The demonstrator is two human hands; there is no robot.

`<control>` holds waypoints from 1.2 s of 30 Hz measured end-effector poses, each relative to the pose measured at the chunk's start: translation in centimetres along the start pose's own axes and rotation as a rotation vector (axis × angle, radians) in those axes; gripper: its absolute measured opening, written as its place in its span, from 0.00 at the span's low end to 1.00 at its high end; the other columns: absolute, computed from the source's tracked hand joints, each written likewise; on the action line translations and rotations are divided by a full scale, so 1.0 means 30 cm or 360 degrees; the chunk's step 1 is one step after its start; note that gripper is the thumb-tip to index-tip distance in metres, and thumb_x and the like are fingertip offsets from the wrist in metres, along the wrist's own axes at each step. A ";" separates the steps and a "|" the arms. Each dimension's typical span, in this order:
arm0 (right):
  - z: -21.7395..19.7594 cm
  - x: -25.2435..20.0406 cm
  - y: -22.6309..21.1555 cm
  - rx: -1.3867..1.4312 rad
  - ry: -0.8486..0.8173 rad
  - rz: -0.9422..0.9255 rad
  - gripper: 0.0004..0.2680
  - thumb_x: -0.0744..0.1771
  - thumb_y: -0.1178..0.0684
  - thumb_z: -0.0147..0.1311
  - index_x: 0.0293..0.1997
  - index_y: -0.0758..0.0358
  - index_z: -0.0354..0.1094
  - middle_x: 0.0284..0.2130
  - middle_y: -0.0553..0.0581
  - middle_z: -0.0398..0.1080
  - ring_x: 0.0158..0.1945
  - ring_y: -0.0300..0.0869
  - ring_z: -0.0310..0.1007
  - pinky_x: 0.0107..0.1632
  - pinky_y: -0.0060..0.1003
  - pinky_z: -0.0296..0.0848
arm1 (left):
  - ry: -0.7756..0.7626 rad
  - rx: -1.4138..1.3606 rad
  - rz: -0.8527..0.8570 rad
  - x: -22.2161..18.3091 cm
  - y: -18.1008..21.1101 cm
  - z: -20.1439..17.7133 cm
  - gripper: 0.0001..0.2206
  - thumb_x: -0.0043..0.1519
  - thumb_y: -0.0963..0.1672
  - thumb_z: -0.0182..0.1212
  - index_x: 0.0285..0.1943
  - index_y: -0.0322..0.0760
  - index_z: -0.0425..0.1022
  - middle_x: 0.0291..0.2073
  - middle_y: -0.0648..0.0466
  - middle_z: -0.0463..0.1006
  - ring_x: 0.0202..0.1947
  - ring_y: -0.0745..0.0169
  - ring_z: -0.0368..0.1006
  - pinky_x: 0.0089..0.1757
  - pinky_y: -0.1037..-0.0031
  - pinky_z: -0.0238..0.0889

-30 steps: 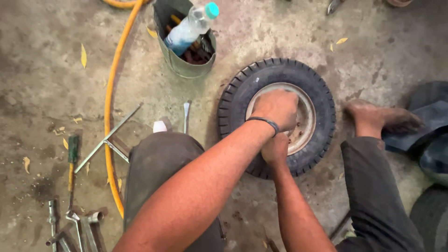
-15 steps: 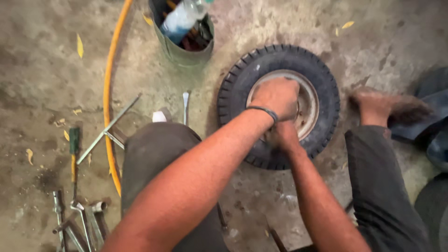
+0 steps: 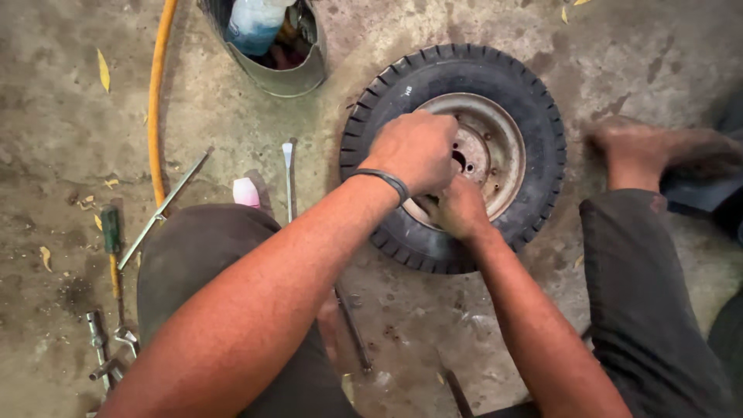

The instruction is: The person reassembles a small vehicle wheel by placing a tire over a metal rim, inserting bolts into the hub, and tightening them by hand and using a tool.

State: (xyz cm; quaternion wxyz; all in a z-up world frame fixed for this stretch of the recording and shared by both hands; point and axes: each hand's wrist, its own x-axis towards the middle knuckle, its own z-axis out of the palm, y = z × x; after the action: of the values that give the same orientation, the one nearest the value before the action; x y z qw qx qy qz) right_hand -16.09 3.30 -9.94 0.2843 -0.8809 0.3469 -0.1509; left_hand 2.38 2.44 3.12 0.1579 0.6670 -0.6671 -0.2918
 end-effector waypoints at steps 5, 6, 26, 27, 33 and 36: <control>-0.037 0.012 -0.056 0.0032 0.0058 -0.0029 0.10 0.62 0.52 0.65 0.46 0.57 0.76 0.44 0.60 0.76 0.47 0.57 0.76 0.46 0.50 0.74 | -0.0071 0.0056 -0.0002 -0.006 0.008 -0.003 0.10 0.50 0.45 0.65 0.37 0.35 0.81 0.37 0.37 0.81 0.43 0.35 0.78 0.45 0.51 0.70; -0.043 0.017 -0.061 0.0032 0.0065 -0.0032 0.10 0.62 0.52 0.65 0.45 0.57 0.76 0.44 0.60 0.76 0.48 0.57 0.76 0.46 0.49 0.74 | -0.0071 0.0052 0.0004 -0.007 0.007 -0.006 0.10 0.49 0.45 0.66 0.36 0.35 0.81 0.37 0.37 0.81 0.43 0.36 0.78 0.45 0.51 0.70; -0.001 -0.017 0.002 -0.0095 -0.0032 -0.0098 0.07 0.64 0.54 0.66 0.43 0.56 0.78 0.40 0.60 0.77 0.44 0.56 0.76 0.45 0.48 0.74 | 0.0110 0.0100 0.0133 0.014 -0.064 0.063 0.13 0.47 0.45 0.71 0.38 0.36 0.81 0.38 0.38 0.81 0.42 0.37 0.77 0.43 0.53 0.70; -0.004 -0.010 0.004 -0.0134 -0.0017 -0.0077 0.06 0.63 0.53 0.67 0.42 0.56 0.78 0.39 0.60 0.77 0.43 0.56 0.76 0.44 0.48 0.73 | 0.0066 0.0095 0.0091 0.025 -0.067 0.066 0.13 0.47 0.45 0.70 0.38 0.36 0.81 0.38 0.39 0.81 0.42 0.38 0.77 0.43 0.54 0.70; -0.024 0.001 -0.041 -0.0086 0.0066 -0.0239 0.07 0.64 0.55 0.65 0.45 0.56 0.78 0.42 0.58 0.77 0.47 0.55 0.76 0.47 0.48 0.75 | 0.0008 0.0114 0.0056 0.008 -0.043 0.041 0.12 0.47 0.44 0.70 0.38 0.35 0.81 0.36 0.40 0.81 0.41 0.39 0.78 0.42 0.54 0.70; -0.026 -0.003 -0.050 -0.0003 0.0094 -0.0187 0.07 0.65 0.55 0.65 0.47 0.57 0.78 0.43 0.60 0.77 0.47 0.56 0.76 0.48 0.47 0.75 | -0.0006 0.0139 0.0070 0.003 -0.038 0.034 0.11 0.48 0.42 0.68 0.38 0.34 0.81 0.36 0.40 0.81 0.39 0.40 0.79 0.40 0.56 0.72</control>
State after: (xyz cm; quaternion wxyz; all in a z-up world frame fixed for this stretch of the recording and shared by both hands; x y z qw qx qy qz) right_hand -15.73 3.95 -8.42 0.2638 -0.8951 0.3031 -0.1931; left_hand 2.68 2.60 1.64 0.1339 0.6579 -0.6940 -0.2601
